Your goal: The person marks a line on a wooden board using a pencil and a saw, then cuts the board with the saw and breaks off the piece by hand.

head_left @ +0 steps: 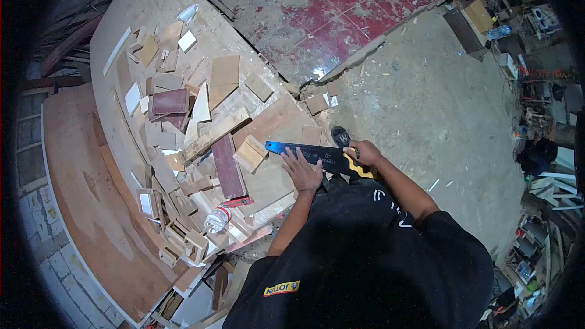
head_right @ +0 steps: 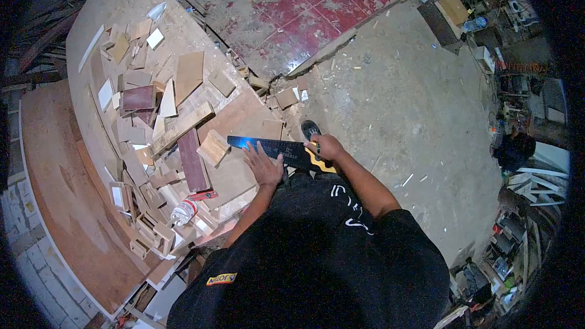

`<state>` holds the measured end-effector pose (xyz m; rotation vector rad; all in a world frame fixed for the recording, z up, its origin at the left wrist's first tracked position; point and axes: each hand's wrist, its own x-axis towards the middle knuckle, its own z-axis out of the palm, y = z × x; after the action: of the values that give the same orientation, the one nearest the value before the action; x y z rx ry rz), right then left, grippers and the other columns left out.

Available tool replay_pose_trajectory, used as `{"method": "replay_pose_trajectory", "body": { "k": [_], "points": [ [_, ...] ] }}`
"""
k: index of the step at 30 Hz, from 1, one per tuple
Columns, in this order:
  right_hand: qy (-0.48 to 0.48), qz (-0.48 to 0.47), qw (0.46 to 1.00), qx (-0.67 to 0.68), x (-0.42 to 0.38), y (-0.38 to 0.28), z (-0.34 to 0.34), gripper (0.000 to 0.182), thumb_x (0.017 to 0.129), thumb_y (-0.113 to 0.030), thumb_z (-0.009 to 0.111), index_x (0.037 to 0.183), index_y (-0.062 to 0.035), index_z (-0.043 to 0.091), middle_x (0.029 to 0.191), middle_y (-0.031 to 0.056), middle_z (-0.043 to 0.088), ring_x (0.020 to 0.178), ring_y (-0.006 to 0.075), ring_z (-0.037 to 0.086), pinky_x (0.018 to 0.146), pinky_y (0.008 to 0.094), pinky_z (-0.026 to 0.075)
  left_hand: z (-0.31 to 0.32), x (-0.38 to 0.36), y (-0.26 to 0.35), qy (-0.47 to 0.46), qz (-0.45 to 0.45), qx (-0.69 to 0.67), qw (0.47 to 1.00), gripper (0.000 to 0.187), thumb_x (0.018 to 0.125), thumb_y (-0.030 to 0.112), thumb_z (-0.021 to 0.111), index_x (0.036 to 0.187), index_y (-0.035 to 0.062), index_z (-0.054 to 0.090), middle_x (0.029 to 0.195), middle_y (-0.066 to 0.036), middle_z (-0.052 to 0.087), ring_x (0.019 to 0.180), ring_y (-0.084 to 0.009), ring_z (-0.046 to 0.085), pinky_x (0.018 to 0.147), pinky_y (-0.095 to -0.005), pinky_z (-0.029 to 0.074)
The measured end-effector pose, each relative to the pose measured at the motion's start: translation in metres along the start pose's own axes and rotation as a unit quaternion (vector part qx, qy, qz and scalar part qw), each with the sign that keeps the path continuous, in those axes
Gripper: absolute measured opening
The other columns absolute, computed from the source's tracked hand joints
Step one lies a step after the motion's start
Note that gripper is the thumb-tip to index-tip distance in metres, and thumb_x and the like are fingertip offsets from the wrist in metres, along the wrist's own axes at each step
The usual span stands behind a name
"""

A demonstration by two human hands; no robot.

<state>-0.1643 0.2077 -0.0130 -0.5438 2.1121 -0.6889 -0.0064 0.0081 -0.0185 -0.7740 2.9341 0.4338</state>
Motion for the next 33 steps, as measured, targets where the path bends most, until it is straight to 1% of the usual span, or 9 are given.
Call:
{"method": "replay_pose_trajectory", "body": {
  "k": [2,9,11,12,14,17,20,23,33],
  "points": [
    [-0.003,0.019,0.999,0.036,-0.001,0.001,0.002,0.042,0.092,-0.049,0.062,0.094,-0.0082,0.066,0.084,0.0246,0.067,0.082,0.0426,0.066,0.074,0.0501,0.050,-0.002,0.001,0.001,-0.020,-0.012,-0.021,0.999,0.094,0.091,0.055,0.056,0.155,-0.0022,0.017,0.161,-0.031,0.004,0.148,-0.0528,0.001,0.115,-0.0674,0.008],
    [0.034,-0.007,0.999,0.013,-0.003,0.003,0.004,0.040,0.092,-0.046,0.063,0.091,-0.0056,0.066,0.082,0.0241,0.067,0.080,0.0433,0.065,0.073,0.0496,0.050,-0.004,0.003,0.002,-0.032,-0.007,-0.005,0.999,0.095,0.091,0.055,0.055,0.156,-0.0003,0.015,0.162,-0.029,0.003,0.148,-0.0529,0.000,0.115,-0.0686,0.009],
    [0.082,-0.057,0.995,0.014,-0.002,0.007,0.008,0.042,0.093,-0.045,0.065,0.084,-0.0042,0.067,0.068,0.0191,0.065,0.062,0.0323,0.067,0.060,0.0424,0.049,-0.005,0.003,0.003,-0.042,-0.014,0.012,0.999,0.095,0.091,0.056,0.055,0.156,0.0005,0.015,0.162,-0.029,0.003,0.148,-0.0531,0.001,0.115,-0.0686,0.009],
    [0.082,-0.057,0.995,0.015,-0.002,0.004,0.006,0.042,0.093,-0.045,0.065,0.084,-0.0042,0.067,0.068,0.0191,0.065,0.062,0.0323,0.067,0.060,0.0424,0.049,-0.003,0.002,0.002,-0.042,-0.014,0.013,0.999,0.095,0.091,0.056,0.055,0.156,0.0005,0.015,0.162,-0.029,0.003,0.148,-0.0531,0.001,0.115,-0.0686,0.009],
    [0.029,-0.003,0.999,0.022,-0.004,-0.001,0.001,0.041,0.093,-0.045,0.064,0.089,-0.0046,0.066,0.080,0.0235,0.068,0.077,0.0419,0.066,0.071,0.0484,0.051,-0.001,0.002,0.000,-0.028,-0.003,0.015,0.999,0.095,0.090,0.057,0.055,0.156,0.0002,0.016,0.162,-0.029,0.003,0.147,-0.0530,0.002,0.115,-0.0681,0.009],
    [0.001,0.033,0.998,0.061,-0.006,-0.007,-0.003,0.040,0.093,-0.045,0.064,0.089,-0.0052,0.066,0.079,0.0225,0.068,0.076,0.0402,0.067,0.070,0.0468,0.052,-0.007,0.004,0.003,-0.058,-0.008,0.033,0.998,0.097,0.091,0.055,0.056,0.156,-0.0026,0.013,0.161,-0.031,0.001,0.146,-0.0556,0.003,0.114,-0.0684,0.014],
    [0.016,0.010,0.999,0.051,-0.005,-0.004,-0.001,0.040,0.092,-0.045,0.064,0.087,-0.0061,0.066,0.079,0.0216,0.068,0.075,0.0383,0.068,0.069,0.0452,0.052,-0.005,0.004,0.002,-0.051,-0.015,0.024,0.998,0.095,0.090,0.058,0.055,0.155,-0.0013,0.019,0.161,-0.030,0.003,0.148,-0.0529,0.001,0.115,-0.0674,0.009],
    [0.046,-0.014,0.998,0.051,-0.003,0.003,0.005,0.042,0.091,-0.048,0.065,0.086,-0.0066,0.066,0.078,0.0208,0.068,0.076,0.0374,0.068,0.069,0.0453,0.052,-0.012,0.006,0.006,-0.068,-0.024,0.021,0.997,0.098,0.091,0.055,0.056,0.156,-0.0023,0.011,0.161,-0.032,0.000,0.146,-0.0553,0.002,0.114,-0.0686,0.013],
    [0.034,0.009,0.999,0.026,-0.016,0.028,0.003,0.047,0.088,-0.056,0.065,0.085,-0.0086,0.067,0.078,0.0178,0.067,0.077,0.0379,0.066,0.069,0.0454,0.050,-0.008,0.004,0.003,-0.046,-0.011,0.018,0.999,0.096,0.091,0.054,0.055,0.155,-0.0045,0.014,0.160,-0.033,0.000,0.146,-0.0562,0.003,0.114,-0.0684,0.014]
  ]
}}
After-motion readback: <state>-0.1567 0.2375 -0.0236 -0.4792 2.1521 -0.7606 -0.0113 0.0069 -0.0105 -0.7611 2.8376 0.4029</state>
